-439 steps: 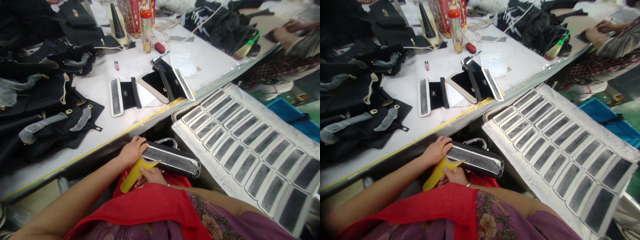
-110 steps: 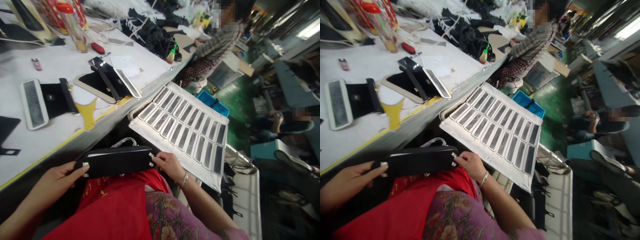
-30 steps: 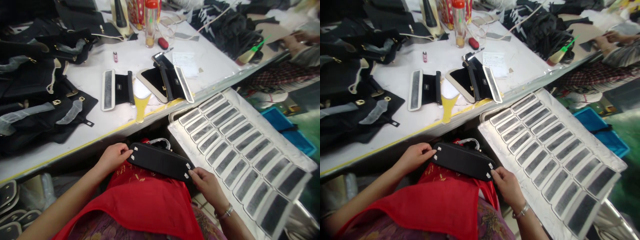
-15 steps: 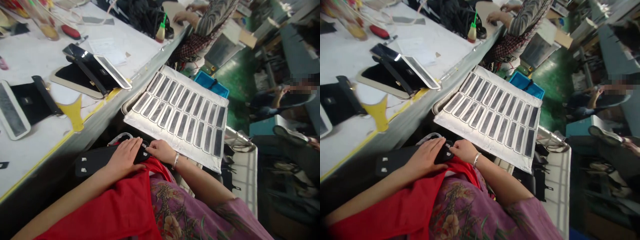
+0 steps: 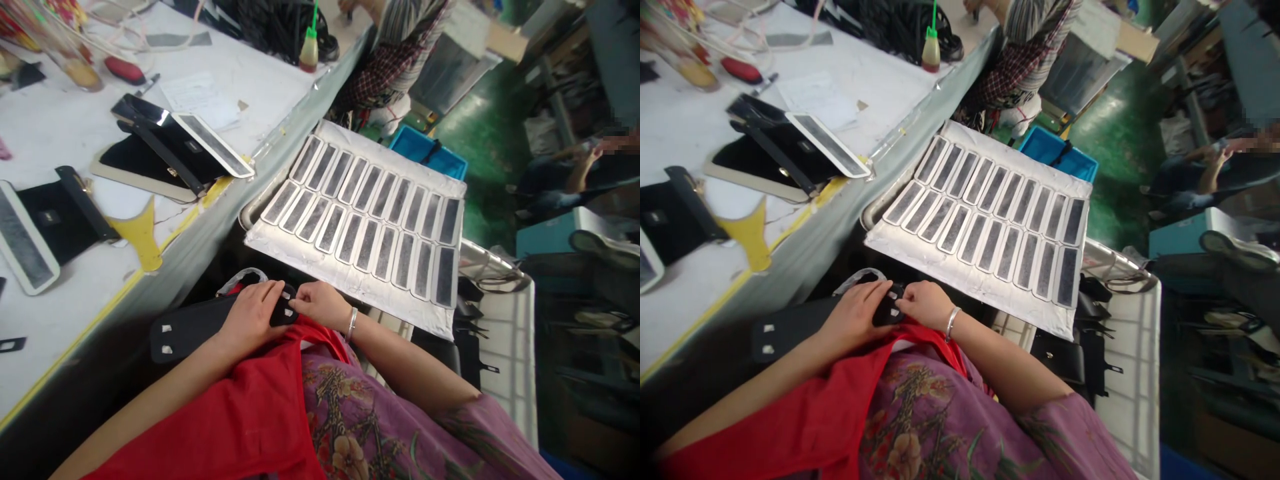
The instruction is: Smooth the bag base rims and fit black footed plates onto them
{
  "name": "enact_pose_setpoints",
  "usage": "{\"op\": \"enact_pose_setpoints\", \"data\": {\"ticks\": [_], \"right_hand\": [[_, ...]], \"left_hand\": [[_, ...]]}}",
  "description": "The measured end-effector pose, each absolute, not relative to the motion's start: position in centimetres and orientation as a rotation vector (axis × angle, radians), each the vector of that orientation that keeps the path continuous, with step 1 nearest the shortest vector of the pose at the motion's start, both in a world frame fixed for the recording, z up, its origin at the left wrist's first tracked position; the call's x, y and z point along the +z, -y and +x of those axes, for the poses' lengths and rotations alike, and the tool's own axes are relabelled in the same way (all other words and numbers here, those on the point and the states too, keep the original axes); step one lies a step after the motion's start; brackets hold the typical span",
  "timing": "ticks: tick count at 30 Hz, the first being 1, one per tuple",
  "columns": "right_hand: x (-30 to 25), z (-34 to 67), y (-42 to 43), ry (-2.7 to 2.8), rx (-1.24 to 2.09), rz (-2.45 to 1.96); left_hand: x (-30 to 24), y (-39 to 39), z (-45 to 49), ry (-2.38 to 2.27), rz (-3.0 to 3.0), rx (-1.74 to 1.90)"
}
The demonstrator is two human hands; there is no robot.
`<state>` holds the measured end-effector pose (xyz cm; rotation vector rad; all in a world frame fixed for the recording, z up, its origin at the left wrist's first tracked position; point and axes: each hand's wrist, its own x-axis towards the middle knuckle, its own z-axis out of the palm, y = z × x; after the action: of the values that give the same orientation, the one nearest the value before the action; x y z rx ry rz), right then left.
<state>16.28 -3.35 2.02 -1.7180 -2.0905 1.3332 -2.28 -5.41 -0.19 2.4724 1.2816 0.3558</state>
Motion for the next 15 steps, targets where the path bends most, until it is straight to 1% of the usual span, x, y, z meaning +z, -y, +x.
{"op": "enact_pose_setpoints", "data": {"ticks": [6, 11, 15], "right_hand": [[2.4, 16.1, 3.2, 2.118, 1.313, -1.722], [2.0, 15.6, 2.5, 2.124, 1.290, -1.830], [1.9, 15.1, 2.6, 2.192, 1.241, -1.886]], "left_hand": [[-0.2, 5.2, -2.6, -1.257, 2.443, 0.388], [-0.4, 4.7, -1.9, -1.269, 2.394, 0.382], [0.6, 4.9, -1.5, -1.295, 2.310, 0.335]]}}
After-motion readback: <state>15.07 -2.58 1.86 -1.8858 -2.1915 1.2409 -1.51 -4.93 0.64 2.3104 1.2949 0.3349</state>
